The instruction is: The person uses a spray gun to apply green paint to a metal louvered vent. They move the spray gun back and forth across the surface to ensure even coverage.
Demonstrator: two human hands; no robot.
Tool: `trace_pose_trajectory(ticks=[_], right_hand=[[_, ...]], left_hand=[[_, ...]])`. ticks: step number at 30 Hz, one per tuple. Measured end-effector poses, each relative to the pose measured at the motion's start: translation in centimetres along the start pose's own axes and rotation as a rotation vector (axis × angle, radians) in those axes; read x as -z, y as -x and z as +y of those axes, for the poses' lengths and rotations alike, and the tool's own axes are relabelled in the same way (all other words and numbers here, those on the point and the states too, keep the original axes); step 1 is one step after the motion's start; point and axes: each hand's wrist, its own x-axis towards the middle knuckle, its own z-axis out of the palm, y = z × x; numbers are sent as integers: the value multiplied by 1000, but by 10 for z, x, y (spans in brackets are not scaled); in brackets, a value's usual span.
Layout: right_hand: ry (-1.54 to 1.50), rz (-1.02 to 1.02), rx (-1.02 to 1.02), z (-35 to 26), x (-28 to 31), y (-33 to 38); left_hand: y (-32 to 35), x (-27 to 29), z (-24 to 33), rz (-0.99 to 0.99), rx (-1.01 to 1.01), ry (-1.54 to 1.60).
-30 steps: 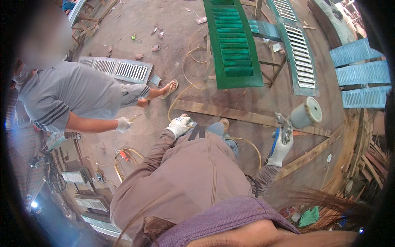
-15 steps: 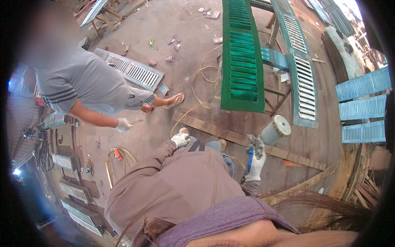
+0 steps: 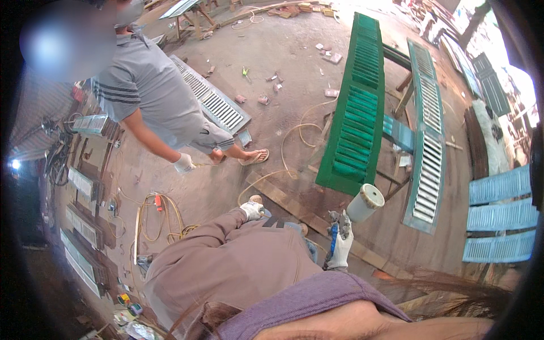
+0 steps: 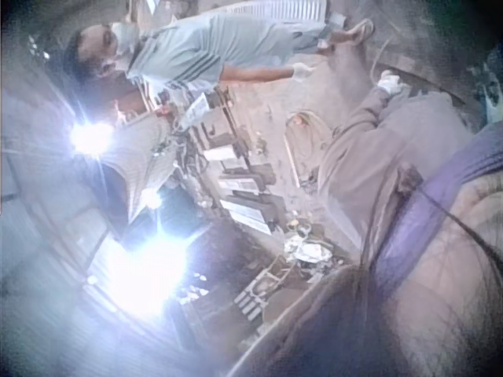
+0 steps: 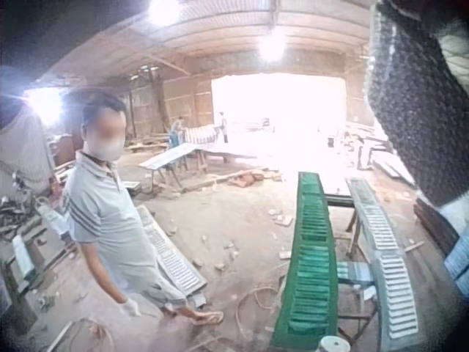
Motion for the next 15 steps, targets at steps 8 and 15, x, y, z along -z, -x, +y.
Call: trace_pose_trajectory(ticks=[8,15], right_hand=[[10,-173,10,11,-11,-16],[14,-304,-132,33,-47,5]], left_hand=[[-13,-8,-18,54,-50,9],[-14,5,-24,31,-42,25]])
